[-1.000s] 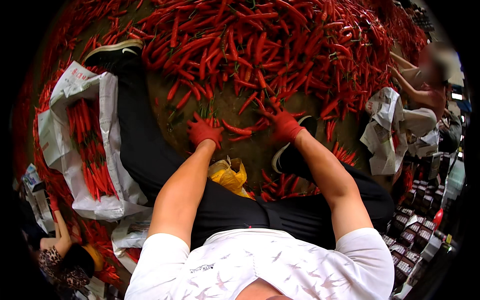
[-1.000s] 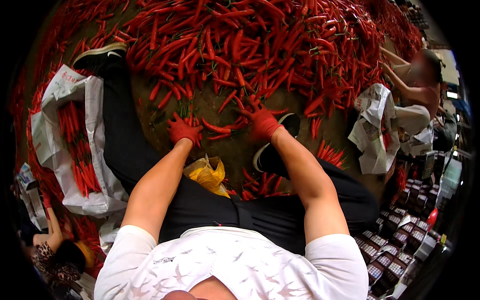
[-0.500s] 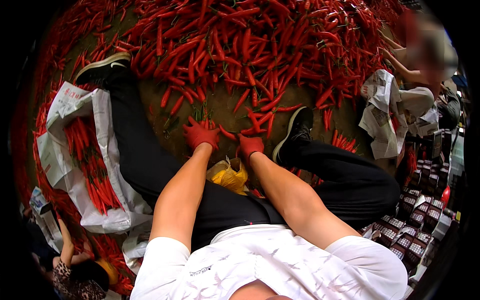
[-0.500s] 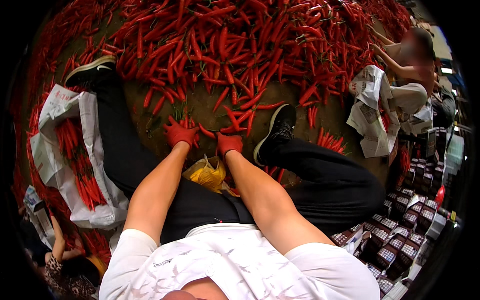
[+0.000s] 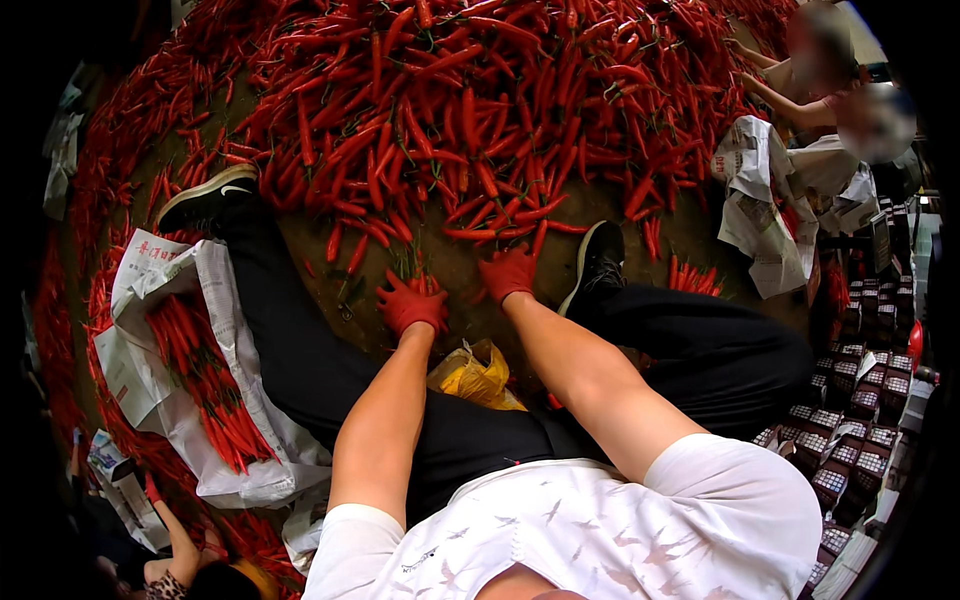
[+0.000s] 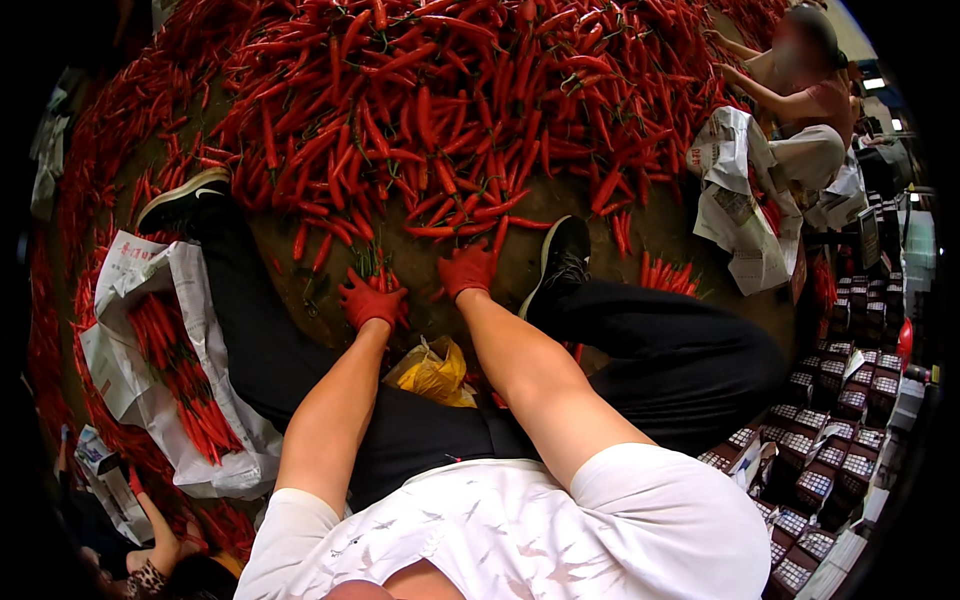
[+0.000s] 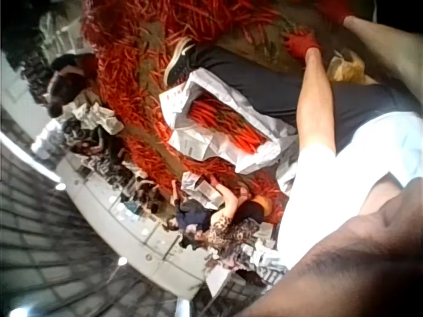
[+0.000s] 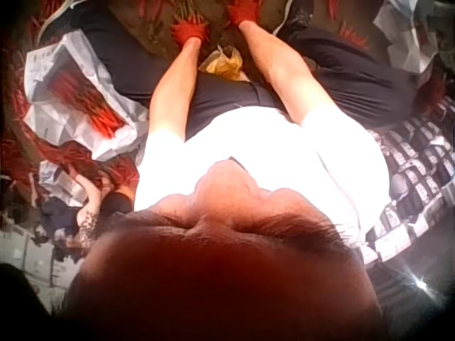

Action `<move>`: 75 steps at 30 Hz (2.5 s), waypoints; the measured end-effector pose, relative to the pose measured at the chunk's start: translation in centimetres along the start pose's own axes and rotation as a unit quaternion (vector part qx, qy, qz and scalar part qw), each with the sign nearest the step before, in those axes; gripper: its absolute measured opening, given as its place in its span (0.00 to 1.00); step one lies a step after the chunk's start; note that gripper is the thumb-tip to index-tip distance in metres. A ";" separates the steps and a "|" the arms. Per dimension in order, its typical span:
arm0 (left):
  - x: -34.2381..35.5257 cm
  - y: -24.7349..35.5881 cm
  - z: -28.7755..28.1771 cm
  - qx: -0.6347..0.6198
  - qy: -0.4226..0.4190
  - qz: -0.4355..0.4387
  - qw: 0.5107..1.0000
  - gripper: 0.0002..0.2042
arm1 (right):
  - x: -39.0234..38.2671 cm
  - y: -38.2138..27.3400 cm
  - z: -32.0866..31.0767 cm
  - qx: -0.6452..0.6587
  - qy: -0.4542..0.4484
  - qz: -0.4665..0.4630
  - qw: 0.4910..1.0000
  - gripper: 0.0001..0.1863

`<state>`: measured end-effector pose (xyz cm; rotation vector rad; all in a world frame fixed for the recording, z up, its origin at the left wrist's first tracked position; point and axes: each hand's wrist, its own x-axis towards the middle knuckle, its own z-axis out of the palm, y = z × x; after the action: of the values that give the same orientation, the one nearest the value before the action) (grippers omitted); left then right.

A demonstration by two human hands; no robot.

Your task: The person picks up handfuls of red chilies from a large pile on the floor and places them into cardboard boxes.

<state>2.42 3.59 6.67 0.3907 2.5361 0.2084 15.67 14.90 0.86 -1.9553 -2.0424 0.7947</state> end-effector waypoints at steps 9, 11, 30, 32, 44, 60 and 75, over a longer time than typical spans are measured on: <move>-0.1 -0.2 0.1 0.002 0.005 -0.010 1.000 0.57 | -4.2 4.4 -2.1 0.138 -0.119 0.173 0.968 0.20; -0.3 0.2 0.5 0.000 0.021 -0.002 1.000 0.57 | -4.2 3.5 -2.0 0.182 -0.021 0.124 0.975 0.21; 0.1 -2.6 0.4 -0.095 0.026 -0.083 0.992 0.55 | -1.4 -3.4 -5.2 -0.022 -0.329 -0.287 0.899 0.24; 0.1 -2.0 0.5 -0.115 0.003 -0.065 0.991 0.57 | 0.3 -2.6 -5.1 -0.096 -0.261 -0.486 0.828 0.25; 1.1 -1.7 0.2 -0.024 0.009 -0.038 0.999 0.58 | 2.9 -4.8 -8.1 -0.055 -0.226 -0.159 0.959 0.29; 0.7 -0.5 -0.2 -0.011 0.008 -0.038 0.999 0.55 | 7.9 -2.5 -10.9 -0.143 -0.206 -0.332 0.909 0.24; 0.3 -0.1 0.5 -0.002 0.011 -0.010 1.000 0.56 | 4.4 1.0 -10.6 -0.236 -0.331 -0.543 0.734 0.30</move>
<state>2.44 3.65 6.14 0.3630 2.5599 0.2118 21.38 21.69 8.21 -0.1589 -3.3979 0.6971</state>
